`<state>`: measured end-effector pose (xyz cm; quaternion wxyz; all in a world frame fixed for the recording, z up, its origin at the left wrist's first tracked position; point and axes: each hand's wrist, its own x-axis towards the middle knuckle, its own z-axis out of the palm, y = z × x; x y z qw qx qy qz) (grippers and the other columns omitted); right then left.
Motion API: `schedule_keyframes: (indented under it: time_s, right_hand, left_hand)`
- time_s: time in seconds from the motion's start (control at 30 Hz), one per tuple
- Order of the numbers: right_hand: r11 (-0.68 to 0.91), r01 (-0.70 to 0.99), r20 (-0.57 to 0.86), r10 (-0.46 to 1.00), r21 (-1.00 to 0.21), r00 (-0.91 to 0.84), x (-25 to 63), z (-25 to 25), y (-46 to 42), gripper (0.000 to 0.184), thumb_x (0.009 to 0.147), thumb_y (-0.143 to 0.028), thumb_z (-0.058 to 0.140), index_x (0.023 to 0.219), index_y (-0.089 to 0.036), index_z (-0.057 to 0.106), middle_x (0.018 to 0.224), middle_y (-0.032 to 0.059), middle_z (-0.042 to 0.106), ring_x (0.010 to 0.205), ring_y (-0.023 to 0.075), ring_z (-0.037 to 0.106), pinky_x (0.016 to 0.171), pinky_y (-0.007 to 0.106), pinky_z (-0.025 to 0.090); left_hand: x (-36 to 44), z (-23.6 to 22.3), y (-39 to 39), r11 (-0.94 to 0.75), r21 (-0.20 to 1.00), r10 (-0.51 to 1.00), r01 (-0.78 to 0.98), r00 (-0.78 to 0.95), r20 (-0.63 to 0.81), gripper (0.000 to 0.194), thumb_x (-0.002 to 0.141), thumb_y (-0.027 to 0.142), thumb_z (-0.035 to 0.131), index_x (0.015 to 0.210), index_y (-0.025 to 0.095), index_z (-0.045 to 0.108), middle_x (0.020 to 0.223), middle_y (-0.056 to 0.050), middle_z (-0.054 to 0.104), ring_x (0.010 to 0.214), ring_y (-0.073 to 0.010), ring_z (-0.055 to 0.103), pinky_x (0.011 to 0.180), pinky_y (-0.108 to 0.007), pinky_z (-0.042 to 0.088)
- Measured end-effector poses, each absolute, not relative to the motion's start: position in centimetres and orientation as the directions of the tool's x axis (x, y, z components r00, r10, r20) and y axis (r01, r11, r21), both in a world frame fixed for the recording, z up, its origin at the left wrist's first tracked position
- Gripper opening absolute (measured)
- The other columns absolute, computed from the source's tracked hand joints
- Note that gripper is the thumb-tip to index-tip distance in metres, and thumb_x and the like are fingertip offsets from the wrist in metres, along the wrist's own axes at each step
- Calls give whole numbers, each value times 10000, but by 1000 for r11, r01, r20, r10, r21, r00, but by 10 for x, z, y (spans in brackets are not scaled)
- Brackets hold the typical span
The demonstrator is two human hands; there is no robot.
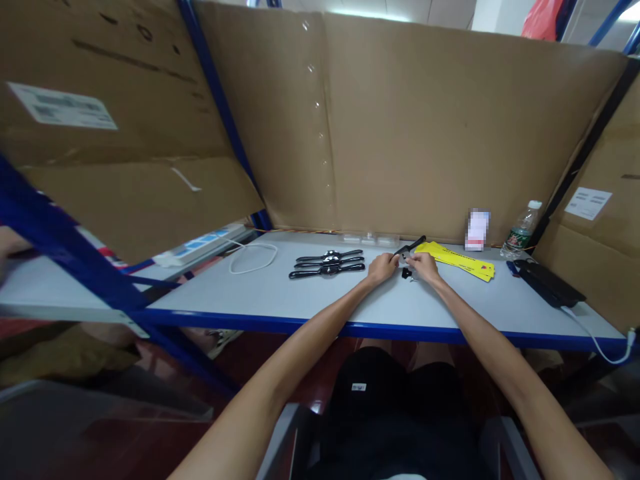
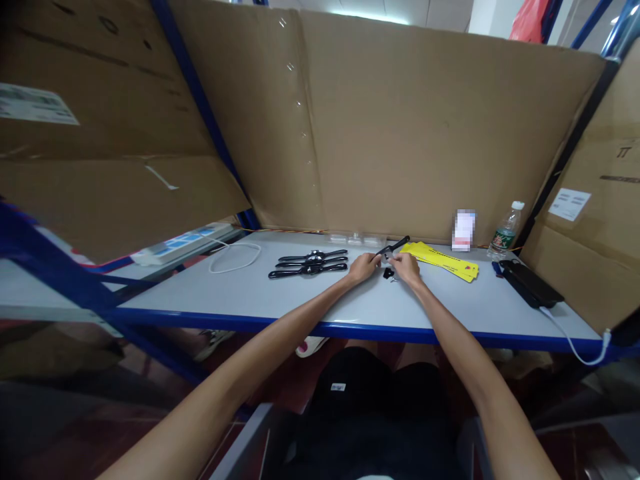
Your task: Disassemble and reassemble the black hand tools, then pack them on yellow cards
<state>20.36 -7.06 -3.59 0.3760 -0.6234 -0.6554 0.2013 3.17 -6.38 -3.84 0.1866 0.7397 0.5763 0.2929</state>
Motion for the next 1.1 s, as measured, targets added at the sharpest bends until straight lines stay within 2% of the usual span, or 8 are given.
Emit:
schedule_keyframes:
  time_s: [0.17,0.27,0.37,0.43,0.6,0.77,0.93,1.1]
  right_hand:
    - [105,401,143,988,-910,66,205,-33,-71,154,755,-302,622,676,-171,642,686,7,652,600,125,541,584,230,423]
    - [47,386,100,988,-921,119,214,-28,-73,141,744,-279,580,671,-168,626,722,20,668,593,124,533,565,234,399]
    - [10,555,133,974,-832,182,221,-23,-75,157,751,-261,547,651,-176,634,731,24,680,664,147,580,609,240,401]
    - [-69,686,90,977,-724,194,224,-21,-75,154,751,-245,559,669,-178,670,758,36,703,719,171,620,628,248,397]
    - [-155,868,78,973,-473,216,221,-15,-80,209,840,-201,570,894,-187,771,1011,109,770,905,229,700,686,261,426]
    - [-112,937,121,980,-332,161,215,-13,-88,290,940,-236,514,1067,-192,770,1158,150,752,1037,263,703,763,290,465]
    - [-61,965,154,983,-253,103,217,-16,-89,339,970,-246,467,1106,-168,768,1165,163,749,1027,262,700,740,283,445]
    - [178,953,163,977,-243,-140,229,-18,-89,305,980,-322,508,1066,-207,777,1104,103,768,983,217,675,718,250,387]
  left_hand:
    - [26,-44,-50,-254,819,967,514,161,198,568,985,567,430,734,135,700,527,-8,541,547,-157,505,546,-256,321]
    - [25,-46,-46,-199,889,979,412,119,165,610,973,622,413,741,129,685,483,13,474,475,-136,429,502,-253,278]
    - [24,-47,-46,-173,912,983,372,116,139,617,962,646,422,731,133,675,485,10,472,462,-133,419,490,-253,262]
    - [24,-48,-46,-169,919,983,356,124,133,615,962,646,425,722,136,670,489,5,477,463,-135,425,488,-253,262]
    - [24,-48,-47,-144,950,986,278,119,114,587,999,598,380,742,145,652,490,7,461,432,-125,395,464,-244,247]
    - [24,-48,-46,-113,970,986,214,146,82,561,1020,574,369,733,160,613,469,34,395,390,-103,332,440,-233,196]
    - [24,-50,-45,-99,978,985,185,158,70,557,1022,586,374,734,165,598,462,46,367,378,-99,316,433,-230,169]
    - [21,-50,-49,-127,979,980,157,170,100,572,1018,615,375,758,159,602,458,52,360,379,-92,302,429,-224,157]
